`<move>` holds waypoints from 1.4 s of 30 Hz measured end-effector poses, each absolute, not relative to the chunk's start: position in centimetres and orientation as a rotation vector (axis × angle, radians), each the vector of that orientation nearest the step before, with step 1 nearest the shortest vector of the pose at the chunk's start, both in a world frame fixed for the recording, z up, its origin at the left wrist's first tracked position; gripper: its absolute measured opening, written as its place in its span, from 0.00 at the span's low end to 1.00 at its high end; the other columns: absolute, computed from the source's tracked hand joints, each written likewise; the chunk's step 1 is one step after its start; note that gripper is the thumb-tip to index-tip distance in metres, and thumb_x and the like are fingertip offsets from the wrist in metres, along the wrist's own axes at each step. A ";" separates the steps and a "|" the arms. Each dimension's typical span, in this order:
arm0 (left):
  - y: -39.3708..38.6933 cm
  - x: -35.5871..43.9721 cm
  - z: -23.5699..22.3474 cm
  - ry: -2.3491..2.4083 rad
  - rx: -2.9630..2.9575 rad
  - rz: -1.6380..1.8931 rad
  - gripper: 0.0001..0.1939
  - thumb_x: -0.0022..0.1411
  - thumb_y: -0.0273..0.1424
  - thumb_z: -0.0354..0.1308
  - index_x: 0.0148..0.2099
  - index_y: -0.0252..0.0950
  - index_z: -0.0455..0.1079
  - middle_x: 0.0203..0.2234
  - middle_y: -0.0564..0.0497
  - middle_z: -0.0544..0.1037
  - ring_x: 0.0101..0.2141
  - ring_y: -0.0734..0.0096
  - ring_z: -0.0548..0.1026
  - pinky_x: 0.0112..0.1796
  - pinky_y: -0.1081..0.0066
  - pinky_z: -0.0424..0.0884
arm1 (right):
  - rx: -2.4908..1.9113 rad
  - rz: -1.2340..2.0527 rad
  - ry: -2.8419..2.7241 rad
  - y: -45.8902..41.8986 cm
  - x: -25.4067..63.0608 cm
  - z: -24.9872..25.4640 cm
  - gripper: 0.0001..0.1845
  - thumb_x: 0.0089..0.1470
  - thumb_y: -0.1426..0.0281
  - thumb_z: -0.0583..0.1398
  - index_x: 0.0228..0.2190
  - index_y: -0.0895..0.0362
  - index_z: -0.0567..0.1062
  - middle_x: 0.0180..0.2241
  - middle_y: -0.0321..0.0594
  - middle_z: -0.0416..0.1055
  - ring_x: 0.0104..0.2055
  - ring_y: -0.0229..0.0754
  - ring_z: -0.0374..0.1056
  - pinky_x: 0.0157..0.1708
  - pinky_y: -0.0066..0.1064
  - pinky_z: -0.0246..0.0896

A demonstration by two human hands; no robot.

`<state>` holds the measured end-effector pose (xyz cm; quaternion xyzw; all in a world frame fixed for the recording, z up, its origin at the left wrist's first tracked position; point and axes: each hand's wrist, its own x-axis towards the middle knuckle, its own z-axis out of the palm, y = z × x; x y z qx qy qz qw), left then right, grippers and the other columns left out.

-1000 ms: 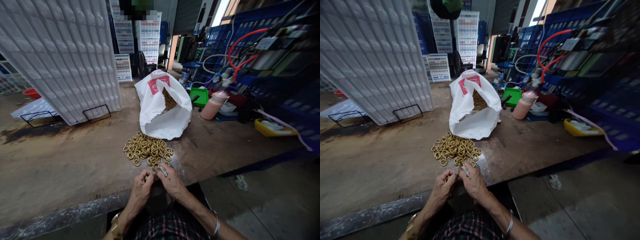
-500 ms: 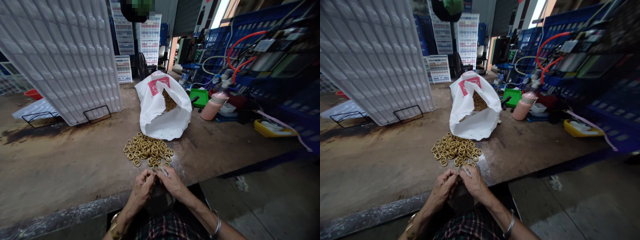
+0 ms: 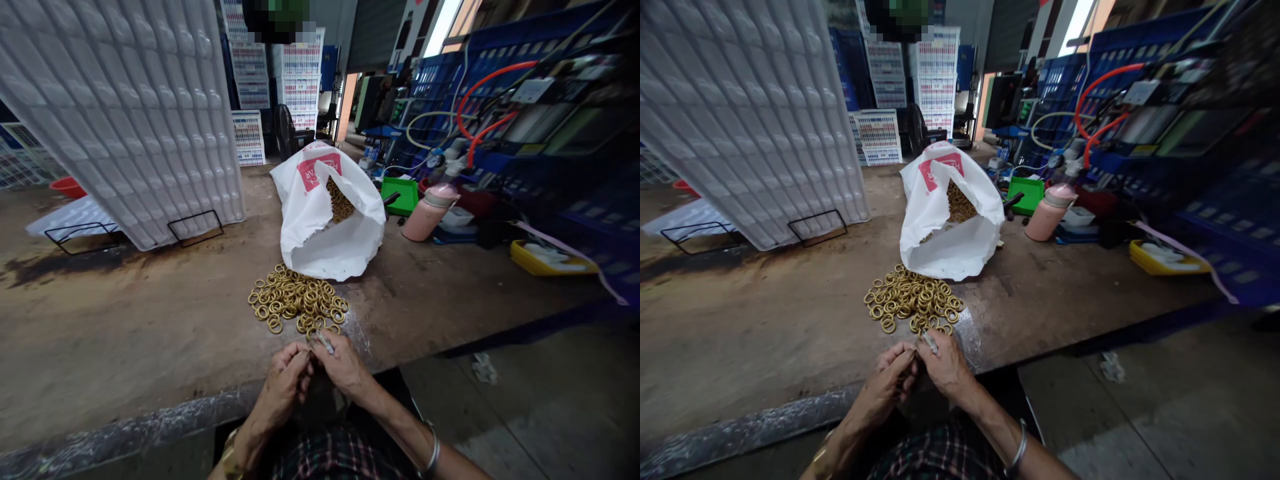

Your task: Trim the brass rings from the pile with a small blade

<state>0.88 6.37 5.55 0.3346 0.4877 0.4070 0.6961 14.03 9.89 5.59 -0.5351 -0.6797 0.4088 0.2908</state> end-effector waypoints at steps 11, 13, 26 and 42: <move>6.4 0.7 5.6 1.104 0.700 0.984 0.17 0.54 0.45 0.53 0.33 0.35 0.62 0.19 0.59 0.64 0.13 0.84 0.56 0.13 0.81 0.52 | -1.424 1.024 -1.817 9.9 14.3 5.7 0.10 0.52 0.69 0.49 0.24 0.56 0.66 0.19 0.33 0.63 0.22 0.35 0.60 0.24 0.24 0.52; 6.5 0.7 5.6 1.151 0.732 1.001 0.18 0.54 0.46 0.53 0.33 0.35 0.62 0.18 0.59 0.63 0.14 0.83 0.56 0.13 0.81 0.53 | -1.441 0.920 -1.947 9.6 14.5 5.7 0.09 0.50 0.72 0.49 0.26 0.56 0.68 0.20 0.34 0.65 0.23 0.35 0.60 0.25 0.25 0.51; 6.3 1.0 7.0 1.308 0.943 0.986 0.18 0.54 0.47 0.50 0.27 0.36 0.59 0.11 0.61 0.58 0.13 0.81 0.55 0.15 0.79 0.53 | -1.506 0.626 -2.436 8.6 14.5 5.8 0.13 0.45 0.78 0.49 0.34 0.58 0.67 0.27 0.39 0.72 0.28 0.39 0.66 0.26 0.28 0.45; 5.5 0.5 7.2 1.281 0.872 0.930 0.20 0.55 0.48 0.49 0.26 0.36 0.58 0.11 0.61 0.59 0.13 0.82 0.55 0.15 0.80 0.53 | -1.727 0.552 -2.458 8.0 13.6 7.0 0.21 0.41 0.80 0.50 0.41 0.60 0.66 0.32 0.43 0.73 0.31 0.42 0.68 0.28 0.29 0.47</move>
